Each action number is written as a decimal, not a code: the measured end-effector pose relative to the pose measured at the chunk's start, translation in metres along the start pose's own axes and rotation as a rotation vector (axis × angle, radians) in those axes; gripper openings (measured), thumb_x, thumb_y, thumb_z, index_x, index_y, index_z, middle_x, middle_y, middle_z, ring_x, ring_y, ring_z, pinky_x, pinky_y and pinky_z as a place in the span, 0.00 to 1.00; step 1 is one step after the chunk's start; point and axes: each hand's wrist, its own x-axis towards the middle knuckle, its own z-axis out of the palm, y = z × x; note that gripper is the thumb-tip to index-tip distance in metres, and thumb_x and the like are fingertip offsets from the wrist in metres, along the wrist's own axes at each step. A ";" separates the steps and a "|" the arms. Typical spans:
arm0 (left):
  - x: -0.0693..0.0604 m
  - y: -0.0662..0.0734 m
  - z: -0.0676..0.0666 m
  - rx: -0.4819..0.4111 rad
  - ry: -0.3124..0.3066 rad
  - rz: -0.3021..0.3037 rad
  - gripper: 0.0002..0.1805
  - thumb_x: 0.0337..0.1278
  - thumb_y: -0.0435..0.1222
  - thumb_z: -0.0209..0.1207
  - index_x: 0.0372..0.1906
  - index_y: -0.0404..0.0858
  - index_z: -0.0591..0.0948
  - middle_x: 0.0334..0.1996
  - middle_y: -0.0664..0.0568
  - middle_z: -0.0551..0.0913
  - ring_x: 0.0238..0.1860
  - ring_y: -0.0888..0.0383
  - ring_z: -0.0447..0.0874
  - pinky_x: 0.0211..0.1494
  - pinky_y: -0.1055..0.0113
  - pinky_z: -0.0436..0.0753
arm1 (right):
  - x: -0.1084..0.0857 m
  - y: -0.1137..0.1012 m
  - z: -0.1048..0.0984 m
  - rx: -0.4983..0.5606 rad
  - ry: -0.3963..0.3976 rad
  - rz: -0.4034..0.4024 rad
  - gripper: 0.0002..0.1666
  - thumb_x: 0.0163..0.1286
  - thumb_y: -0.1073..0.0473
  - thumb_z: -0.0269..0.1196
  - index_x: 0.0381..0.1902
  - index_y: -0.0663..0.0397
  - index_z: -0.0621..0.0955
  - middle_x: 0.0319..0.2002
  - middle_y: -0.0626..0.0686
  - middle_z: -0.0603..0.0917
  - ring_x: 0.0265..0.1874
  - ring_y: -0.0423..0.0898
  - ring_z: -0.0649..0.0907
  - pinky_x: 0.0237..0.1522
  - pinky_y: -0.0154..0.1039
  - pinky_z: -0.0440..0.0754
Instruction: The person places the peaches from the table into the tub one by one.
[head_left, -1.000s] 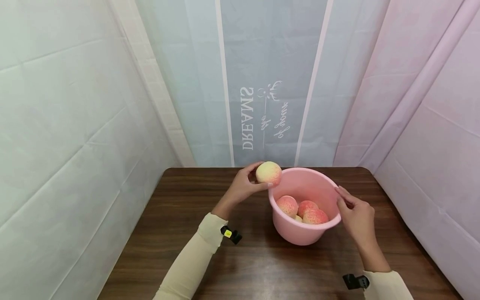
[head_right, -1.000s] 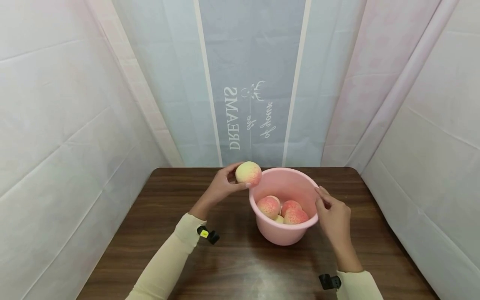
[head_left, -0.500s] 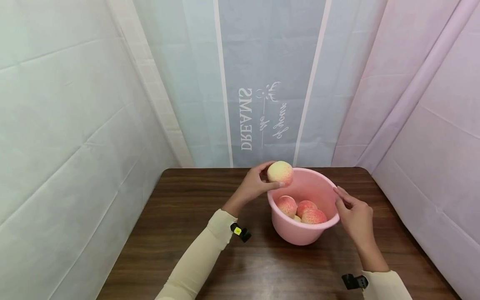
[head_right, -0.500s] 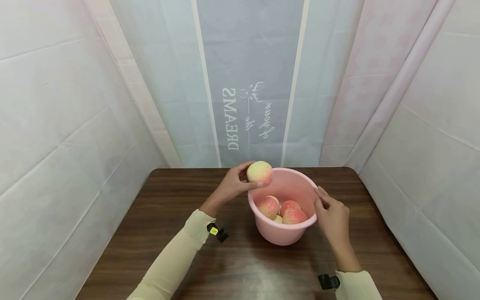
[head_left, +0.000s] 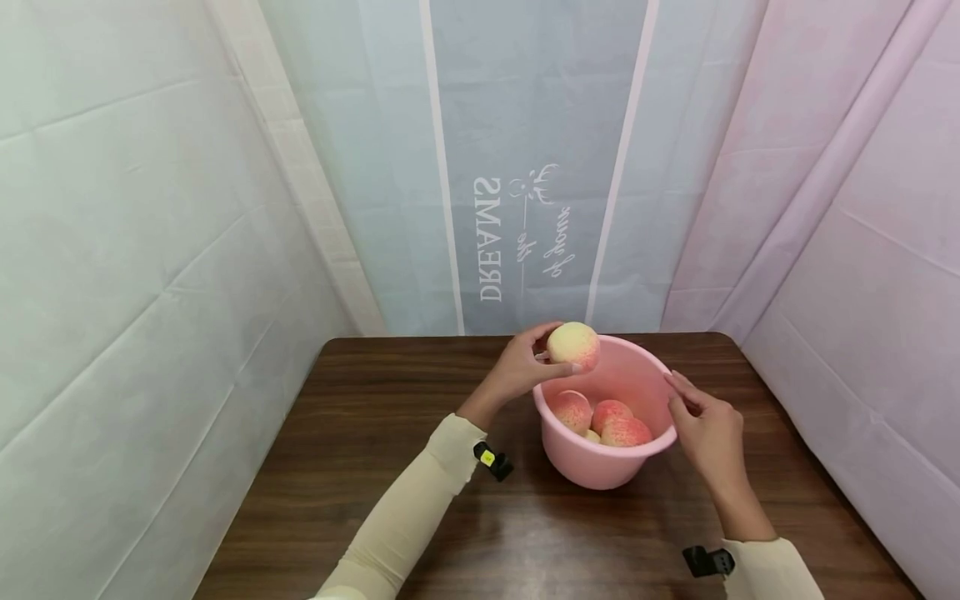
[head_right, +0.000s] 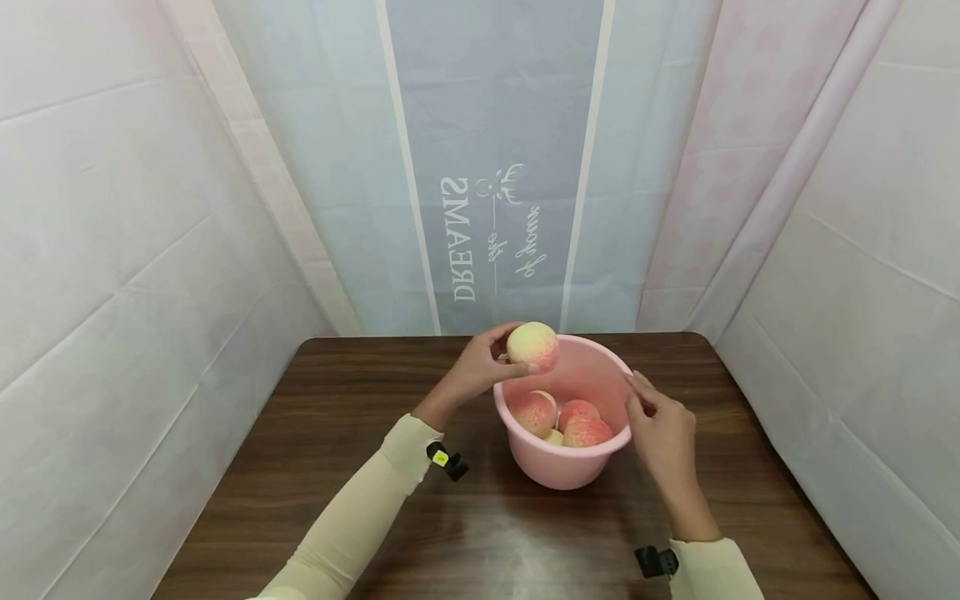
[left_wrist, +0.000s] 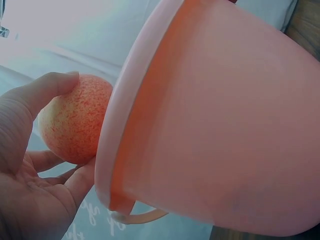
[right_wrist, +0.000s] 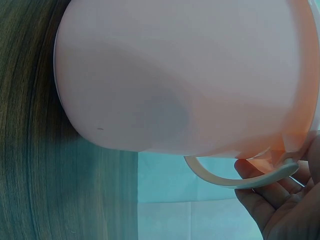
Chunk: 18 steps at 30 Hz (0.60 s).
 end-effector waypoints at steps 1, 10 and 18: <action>0.001 0.000 0.001 0.002 0.002 -0.005 0.36 0.48 0.39 0.77 0.66 0.45 0.78 0.55 0.55 0.81 0.51 0.60 0.81 0.57 0.63 0.82 | 0.000 0.000 0.000 0.001 -0.001 0.002 0.18 0.72 0.62 0.62 0.58 0.56 0.84 0.57 0.56 0.84 0.55 0.59 0.84 0.37 0.10 0.65; 0.003 0.001 0.007 0.058 -0.023 -0.033 0.38 0.49 0.39 0.77 0.68 0.44 0.76 0.56 0.57 0.81 0.48 0.62 0.81 0.53 0.68 0.82 | -0.001 -0.002 -0.001 0.005 -0.002 0.003 0.18 0.72 0.62 0.63 0.58 0.55 0.85 0.57 0.55 0.84 0.56 0.59 0.83 0.37 0.10 0.64; 0.003 -0.001 0.013 0.145 -0.028 -0.042 0.37 0.48 0.40 0.77 0.67 0.43 0.77 0.53 0.57 0.80 0.45 0.62 0.79 0.48 0.71 0.82 | -0.003 -0.002 0.000 -0.005 -0.001 0.027 0.18 0.72 0.61 0.63 0.58 0.54 0.84 0.57 0.55 0.84 0.56 0.58 0.83 0.38 0.10 0.64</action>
